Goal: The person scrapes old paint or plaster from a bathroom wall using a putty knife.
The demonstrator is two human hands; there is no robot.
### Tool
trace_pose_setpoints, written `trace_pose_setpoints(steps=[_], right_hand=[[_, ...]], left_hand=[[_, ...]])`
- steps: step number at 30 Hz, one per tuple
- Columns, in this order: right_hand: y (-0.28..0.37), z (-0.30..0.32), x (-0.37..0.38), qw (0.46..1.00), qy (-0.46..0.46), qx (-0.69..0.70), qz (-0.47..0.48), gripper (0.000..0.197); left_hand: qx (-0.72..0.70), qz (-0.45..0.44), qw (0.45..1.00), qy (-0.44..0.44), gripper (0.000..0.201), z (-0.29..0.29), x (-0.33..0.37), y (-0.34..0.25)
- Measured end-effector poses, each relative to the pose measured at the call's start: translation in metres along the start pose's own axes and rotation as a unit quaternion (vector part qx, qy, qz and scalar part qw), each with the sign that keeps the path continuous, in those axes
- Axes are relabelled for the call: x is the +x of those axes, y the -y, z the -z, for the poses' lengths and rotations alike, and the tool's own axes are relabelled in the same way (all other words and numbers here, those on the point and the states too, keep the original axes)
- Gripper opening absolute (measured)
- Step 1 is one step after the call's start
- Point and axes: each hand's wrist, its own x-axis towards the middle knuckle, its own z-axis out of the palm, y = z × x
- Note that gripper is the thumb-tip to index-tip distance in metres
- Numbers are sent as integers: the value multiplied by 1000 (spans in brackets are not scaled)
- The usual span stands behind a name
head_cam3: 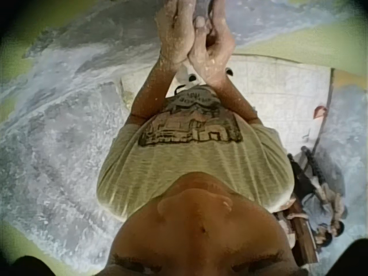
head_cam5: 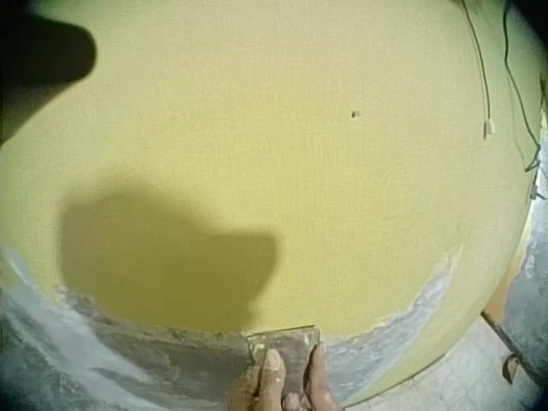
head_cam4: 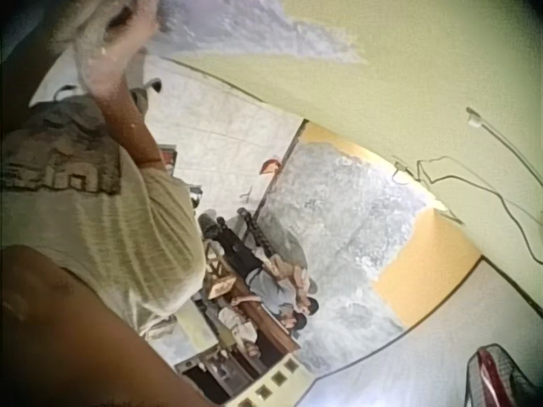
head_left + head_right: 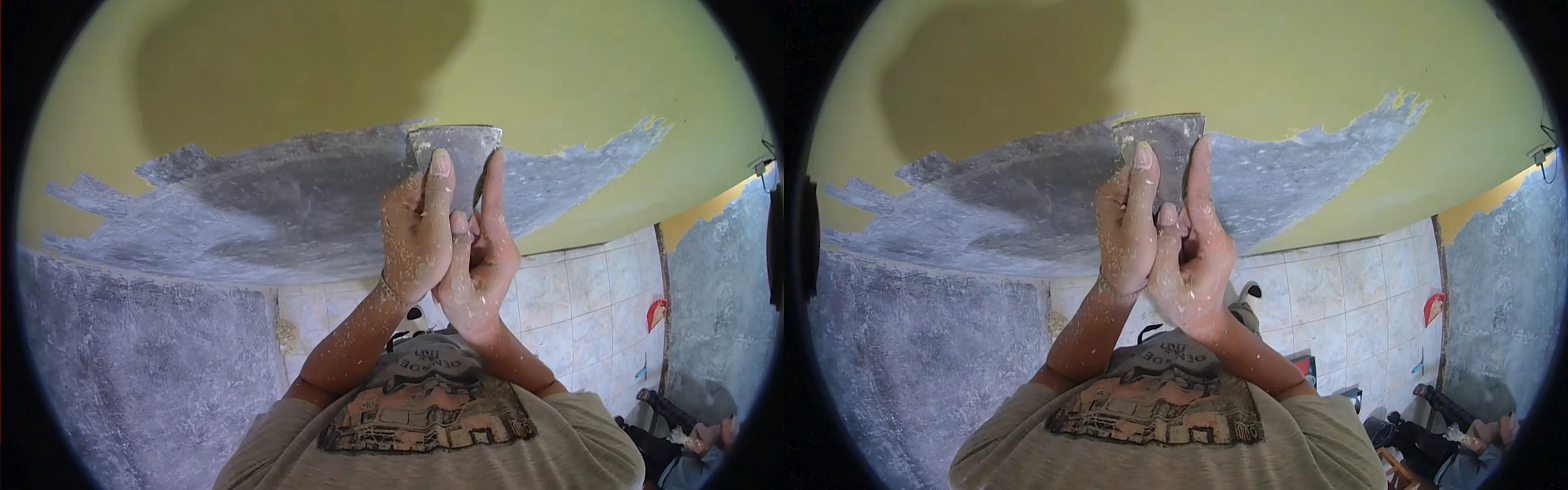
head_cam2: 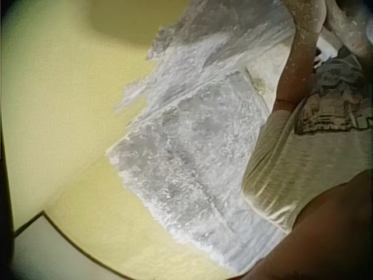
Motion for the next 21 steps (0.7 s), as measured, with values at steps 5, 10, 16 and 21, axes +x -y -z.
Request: trace_pose_setpoints(steps=[5,10,16,21], right_hand=[[-6,-6,3,996,-26,-13,86,60],[-7,-4,5,998,-2,-25,64,60],[2,-5,2,1000,-1,-3,20,59],[-24,-3,7,997,-40,21,65,61]], left_hand=[[-25,14,1000,3,48,0,2,6],[-5,42,999,14,46,2,0,12],[-42,54,998,-4,51,-1,-3,9],[9,70,997,15,44,2,-4,26]])
